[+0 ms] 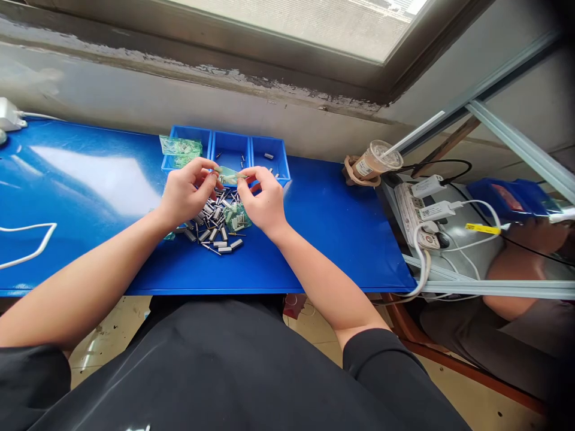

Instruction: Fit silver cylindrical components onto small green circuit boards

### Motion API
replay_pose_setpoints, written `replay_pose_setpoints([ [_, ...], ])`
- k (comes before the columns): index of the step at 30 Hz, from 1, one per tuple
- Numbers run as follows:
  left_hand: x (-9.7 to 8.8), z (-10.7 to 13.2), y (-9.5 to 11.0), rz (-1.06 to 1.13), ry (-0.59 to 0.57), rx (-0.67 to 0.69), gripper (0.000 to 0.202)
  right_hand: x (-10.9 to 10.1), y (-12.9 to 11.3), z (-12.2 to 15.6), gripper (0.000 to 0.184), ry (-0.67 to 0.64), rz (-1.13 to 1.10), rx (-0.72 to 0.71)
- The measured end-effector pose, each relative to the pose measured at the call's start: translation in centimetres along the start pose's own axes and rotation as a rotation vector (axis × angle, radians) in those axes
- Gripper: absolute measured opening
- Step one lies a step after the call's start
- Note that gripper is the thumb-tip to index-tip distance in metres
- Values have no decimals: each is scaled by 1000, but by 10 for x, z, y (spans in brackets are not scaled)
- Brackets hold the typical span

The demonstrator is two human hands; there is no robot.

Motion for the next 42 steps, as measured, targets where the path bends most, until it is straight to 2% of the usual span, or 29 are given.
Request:
replay_pose_setpoints([
  [3, 0, 1, 3, 0, -1, 17, 16, 3, 10, 1, 11, -14, -64, 75],
  [6, -4, 1, 6, -20, 24, 42, 17, 11, 19, 4, 15, -54, -221, 157],
  [10, -12, 0, 11, -73, 92, 92, 19, 13, 20, 3, 22, -43, -375, 177],
  [13, -11, 0, 13, -92, 92, 118, 13, 14, 21, 3, 27, -49, -433, 204],
  [20, -9, 1, 7, -118, 115, 131, 13, 14, 21, 4, 28, -55, -355, 195],
  [25, -11, 1, 6, -147, 135, 108, 19, 4, 16, 1, 27, -23, -248, 142],
  [31, -5, -2, 3, -160, 81, 42, 25, -9, 15, -6, 26, 15, -91, 71],
  [42, 1, 0, 3, -63, 44, 66, 25, -13, 8, -3, 29, 27, -40, -107],
])
Point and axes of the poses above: each hand's wrist, its own z-axis away from the middle knuckle, its own x-axis out of the palm, y = z × x, the point moved 10 cm from there along -z, towards the middle knuckle, and after that the axes turned 2 degrees about y, right-handed, at the moved point
